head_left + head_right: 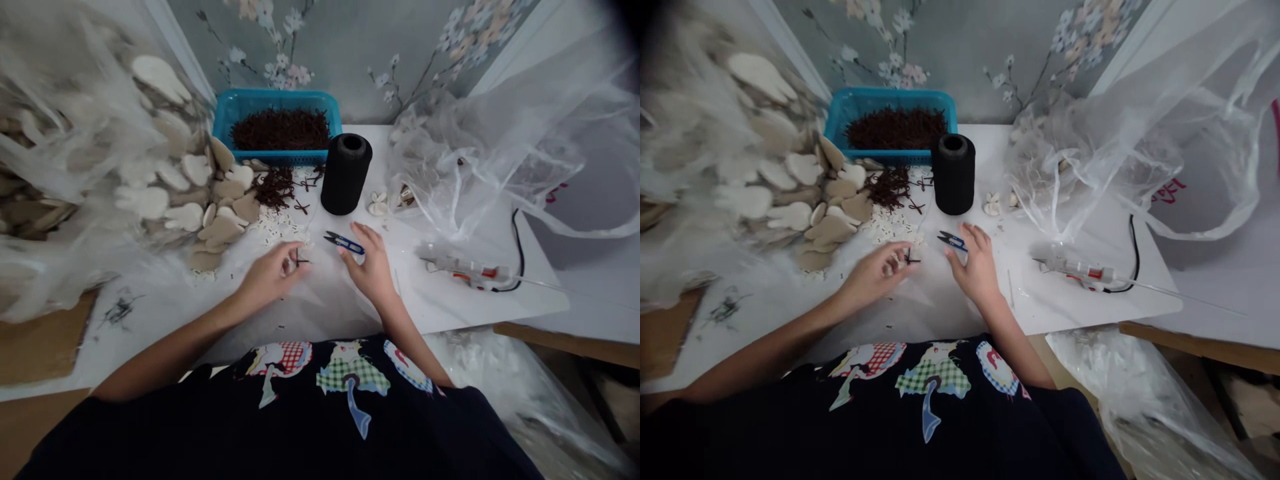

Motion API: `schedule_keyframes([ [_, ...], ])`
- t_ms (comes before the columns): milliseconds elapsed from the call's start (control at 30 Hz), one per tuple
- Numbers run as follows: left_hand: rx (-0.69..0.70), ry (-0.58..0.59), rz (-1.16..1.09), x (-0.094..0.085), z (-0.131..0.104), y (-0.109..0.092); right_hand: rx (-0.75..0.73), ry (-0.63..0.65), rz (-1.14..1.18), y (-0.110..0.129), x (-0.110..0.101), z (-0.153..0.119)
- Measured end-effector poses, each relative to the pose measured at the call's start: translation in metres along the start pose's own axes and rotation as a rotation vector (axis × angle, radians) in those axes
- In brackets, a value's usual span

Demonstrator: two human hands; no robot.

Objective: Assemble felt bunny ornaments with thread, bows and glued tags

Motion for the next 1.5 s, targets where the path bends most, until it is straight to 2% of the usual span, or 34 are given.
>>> schedule_keyframes([
  [67,0.031,-0.340,0.357,-0.051,-0.012,0.003,-0.013,0.077,0.045,0.002,0.016,-0.004],
  [100,0.015,-0.447,0.500,-0.069,-0.017,0.008,-0.012,0.105,0.069,0.002,0.023,-0.006],
  [133,-0.015,-0.488,0.622,-0.083,-0.019,0.017,-0.010,0.127,0.089,0.002,0.028,-0.007],
  [200,-0.053,-0.488,0.762,-0.099,-0.019,0.035,-0.015,0.145,0.119,0.005,0.035,-0.008],
  [267,-0.038,-0.487,0.795,-0.105,-0.019,0.046,-0.038,0.127,0.131,0.011,0.036,-0.008],
  [367,-0.037,-0.533,0.758,-0.107,-0.023,0.049,-0.095,0.072,0.156,0.023,0.028,-0.007],
  [500,-0.056,-0.522,0.725,-0.104,-0.029,0.037,-0.108,0.077,0.242,0.027,0.021,-0.009],
  [567,0.002,-0.532,0.702,-0.102,-0.036,0.023,-0.105,0.095,0.296,0.027,0.020,-0.012],
  [633,0.150,-0.565,0.620,-0.094,-0.046,0.002,-0.114,0.132,0.374,0.028,0.023,-0.015],
  [700,0.383,-0.543,0.490,-0.075,-0.058,-0.020,-0.130,0.204,0.485,0.033,0.030,-0.016],
  [800,0.741,-0.298,0.295,-0.023,-0.066,-0.046,-0.142,0.344,0.616,0.043,0.045,-0.018],
  [867,0.839,-0.221,0.218,0.003,-0.068,-0.050,-0.133,0.387,0.606,0.044,0.051,-0.021],
  [967,0.762,-0.247,0.234,0.022,-0.060,-0.043,-0.216,0.339,0.453,0.043,0.046,-0.028],
  [1000,0.734,-0.218,0.274,0.029,-0.056,-0.042,-0.276,0.328,0.380,0.044,0.043,-0.033],
  [1067,0.747,-0.103,0.399,0.046,-0.050,-0.043,-0.393,0.358,0.240,0.047,0.043,-0.044],
  [1167,0.795,0.047,0.569,0.064,-0.045,-0.046,-0.476,0.435,0.137,0.045,0.045,-0.060],
  [1267,0.737,0.034,0.663,0.063,-0.042,-0.045,-0.499,0.436,0.159,0.043,0.041,-0.069],
  [1367,0.729,-0.012,0.619,0.059,-0.048,-0.048,-0.448,0.372,0.190,0.037,0.037,-0.072],
  [1500,0.697,0.047,0.556,0.071,-0.054,-0.047,-0.438,0.324,0.142,0.035,0.036,-0.074],
])
Point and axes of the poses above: each hand's wrist, its own z-axis towards the middle knuckle, its own x-axis out of the palm, y = z × x, the point moved 9 cm from there along z, towards the middle knuckle, and after that the axes turned 13 degrees about y, right-handed, at the moved point
